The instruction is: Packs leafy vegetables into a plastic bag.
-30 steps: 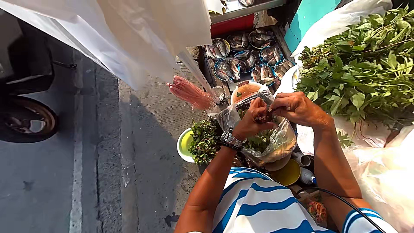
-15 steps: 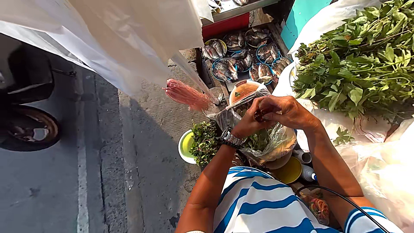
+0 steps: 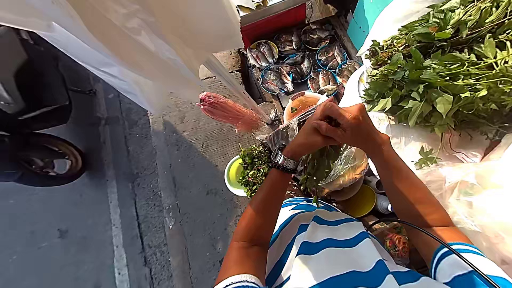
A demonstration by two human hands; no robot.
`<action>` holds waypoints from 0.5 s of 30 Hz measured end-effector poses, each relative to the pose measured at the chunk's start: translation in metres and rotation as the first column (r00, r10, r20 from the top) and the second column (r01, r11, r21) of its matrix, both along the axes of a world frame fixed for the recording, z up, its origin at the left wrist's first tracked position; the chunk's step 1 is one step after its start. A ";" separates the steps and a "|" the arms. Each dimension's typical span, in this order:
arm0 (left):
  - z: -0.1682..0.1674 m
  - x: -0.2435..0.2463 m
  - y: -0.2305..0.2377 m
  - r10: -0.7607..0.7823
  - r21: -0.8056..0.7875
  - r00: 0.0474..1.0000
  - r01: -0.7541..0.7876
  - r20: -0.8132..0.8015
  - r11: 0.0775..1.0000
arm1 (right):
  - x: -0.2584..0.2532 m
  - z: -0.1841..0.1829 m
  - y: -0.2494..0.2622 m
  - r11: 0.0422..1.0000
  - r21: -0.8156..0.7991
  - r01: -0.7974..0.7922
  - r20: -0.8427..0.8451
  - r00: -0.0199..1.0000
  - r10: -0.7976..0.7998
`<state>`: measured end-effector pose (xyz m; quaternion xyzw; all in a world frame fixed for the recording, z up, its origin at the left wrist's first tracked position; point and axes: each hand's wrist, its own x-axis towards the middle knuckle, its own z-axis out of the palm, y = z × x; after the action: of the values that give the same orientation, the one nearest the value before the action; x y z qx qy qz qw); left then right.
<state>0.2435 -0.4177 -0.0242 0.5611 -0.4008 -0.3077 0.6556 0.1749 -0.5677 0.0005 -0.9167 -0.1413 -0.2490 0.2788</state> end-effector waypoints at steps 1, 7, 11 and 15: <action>0.004 0.003 -0.002 0.056 -0.031 0.998 -0.055 0.040 0.998 | 0.004 0.006 0.001 1.000 -0.021 0.013 0.038 0.999 -0.013; 0.013 0.000 0.009 0.463 -0.112 0.853 -0.450 0.242 0.886 | 0.029 0.044 0.031 0.997 -0.064 0.041 0.009 0.999 -0.040; -0.006 0.013 0.046 0.489 -0.098 0.857 -0.507 -0.161 0.856 | 0.054 0.044 0.021 0.911 0.364 -0.196 -0.112 0.961 0.251; -0.040 0.033 0.141 0.528 -0.097 0.780 -0.586 -0.336 0.805 | 0.067 -0.054 -0.020 0.866 0.341 0.365 -0.520 0.841 -0.150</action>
<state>0.2764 -0.2768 -0.0638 0.5353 -0.1429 -0.1378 0.8210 0.2417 -0.5879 -0.0533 -0.8760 0.1175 -0.0766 0.4614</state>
